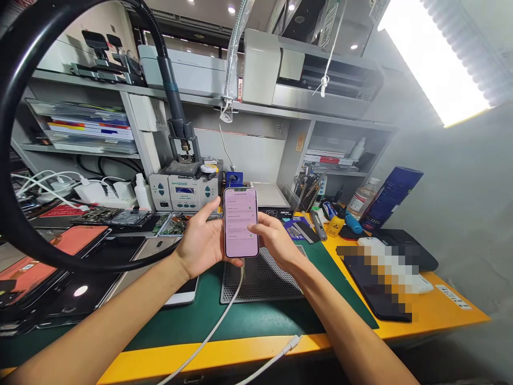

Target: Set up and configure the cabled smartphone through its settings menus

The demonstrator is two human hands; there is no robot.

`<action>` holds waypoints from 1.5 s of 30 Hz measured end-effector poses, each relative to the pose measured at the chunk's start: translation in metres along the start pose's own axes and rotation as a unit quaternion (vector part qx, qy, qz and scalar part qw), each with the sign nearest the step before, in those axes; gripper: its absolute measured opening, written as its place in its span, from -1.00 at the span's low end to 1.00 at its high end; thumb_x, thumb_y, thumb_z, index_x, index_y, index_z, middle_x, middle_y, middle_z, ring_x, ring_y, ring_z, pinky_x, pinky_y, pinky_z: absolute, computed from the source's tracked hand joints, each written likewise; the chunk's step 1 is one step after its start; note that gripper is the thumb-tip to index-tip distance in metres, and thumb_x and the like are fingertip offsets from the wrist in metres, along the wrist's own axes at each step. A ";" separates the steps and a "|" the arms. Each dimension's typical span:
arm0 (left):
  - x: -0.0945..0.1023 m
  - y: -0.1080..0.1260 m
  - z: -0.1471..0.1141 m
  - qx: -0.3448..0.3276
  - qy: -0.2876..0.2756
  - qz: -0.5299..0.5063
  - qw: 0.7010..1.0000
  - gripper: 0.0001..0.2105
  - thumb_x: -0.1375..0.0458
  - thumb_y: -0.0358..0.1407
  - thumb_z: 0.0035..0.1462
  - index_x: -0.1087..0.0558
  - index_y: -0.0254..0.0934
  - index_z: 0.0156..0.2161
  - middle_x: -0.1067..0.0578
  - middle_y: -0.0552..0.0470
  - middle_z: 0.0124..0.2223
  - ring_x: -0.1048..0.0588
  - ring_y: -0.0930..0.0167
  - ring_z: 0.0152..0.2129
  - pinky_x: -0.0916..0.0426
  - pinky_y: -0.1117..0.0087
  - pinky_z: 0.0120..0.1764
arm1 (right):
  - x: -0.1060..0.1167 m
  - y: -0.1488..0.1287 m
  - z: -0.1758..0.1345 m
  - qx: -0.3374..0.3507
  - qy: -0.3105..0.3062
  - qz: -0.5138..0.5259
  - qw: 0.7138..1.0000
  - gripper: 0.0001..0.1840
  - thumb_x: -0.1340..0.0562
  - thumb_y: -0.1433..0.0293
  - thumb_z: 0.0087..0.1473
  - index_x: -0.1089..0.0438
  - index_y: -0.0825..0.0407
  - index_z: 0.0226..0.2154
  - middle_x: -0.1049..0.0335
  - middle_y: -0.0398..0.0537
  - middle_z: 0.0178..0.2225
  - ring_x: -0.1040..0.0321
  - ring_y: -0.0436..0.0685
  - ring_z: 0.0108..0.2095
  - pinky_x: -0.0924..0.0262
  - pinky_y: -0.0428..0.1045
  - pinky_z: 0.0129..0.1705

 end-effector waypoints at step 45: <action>0.001 -0.001 -0.001 0.019 0.027 0.010 0.999 -0.27 0.10 0.23 0.21 -0.51 -0.41 0.04 -0.56 -0.36 -0.13 -0.57 0.04 -0.28 -0.49 0.13 -0.46 | -0.004 -0.006 -0.004 0.004 -0.089 -0.015 0.996 -0.45 -0.28 0.52 -0.14 -0.45 0.00 0.00 -0.52 -0.04 -0.04 -0.42 0.16 -0.11 -0.25 0.04 -0.06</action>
Point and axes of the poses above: each hand's wrist, its own z-axis towards the middle knuckle, its own x-axis out of the back of the hand, y = z × x, the point moved 7 cm from there along z, towards the middle knuckle
